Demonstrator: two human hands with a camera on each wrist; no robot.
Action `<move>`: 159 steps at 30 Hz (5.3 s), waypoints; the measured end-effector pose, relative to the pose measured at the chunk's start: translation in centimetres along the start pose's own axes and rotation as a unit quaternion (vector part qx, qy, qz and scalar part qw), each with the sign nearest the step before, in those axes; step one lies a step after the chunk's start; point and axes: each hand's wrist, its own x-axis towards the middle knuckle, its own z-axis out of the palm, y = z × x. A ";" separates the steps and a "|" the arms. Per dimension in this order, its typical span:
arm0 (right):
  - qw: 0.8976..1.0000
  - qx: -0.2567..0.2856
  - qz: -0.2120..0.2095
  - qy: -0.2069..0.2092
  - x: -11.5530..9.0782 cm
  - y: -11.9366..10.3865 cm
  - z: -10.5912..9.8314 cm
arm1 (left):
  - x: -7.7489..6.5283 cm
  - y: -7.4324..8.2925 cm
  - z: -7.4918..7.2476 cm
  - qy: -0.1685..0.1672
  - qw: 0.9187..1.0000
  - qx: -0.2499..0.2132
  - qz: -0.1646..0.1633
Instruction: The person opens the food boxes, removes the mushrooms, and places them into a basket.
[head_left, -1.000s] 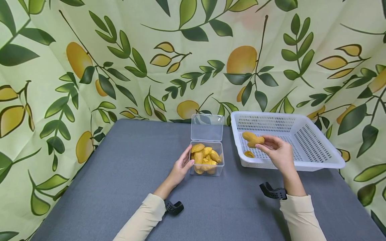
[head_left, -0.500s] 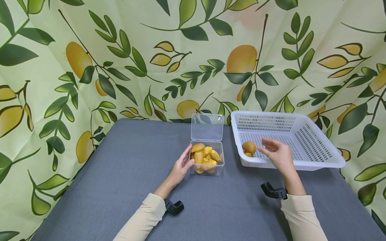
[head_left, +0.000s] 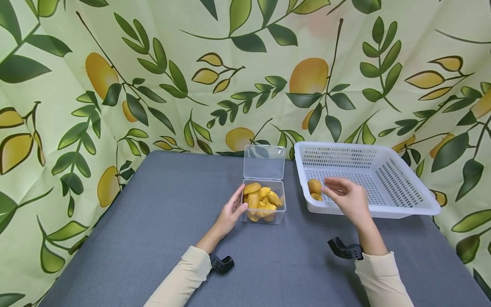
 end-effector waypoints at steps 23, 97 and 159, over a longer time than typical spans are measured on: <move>0.996 0.070 -0.009 -0.060 -0.4 -3.0 4.4 | -0.1 0.0 -0.1 0.001 1.000 0.003 0.002; 0.985 0.059 0.051 -0.155 3.1 -5.0 14.7 | 0.0 -0.3 -0.1 -0.003 1.000 0.000 -0.014; 0.971 0.205 0.119 0.032 2.3 -2.6 3.7 | -0.2 0.2 0.0 0.011 1.000 0.026 0.009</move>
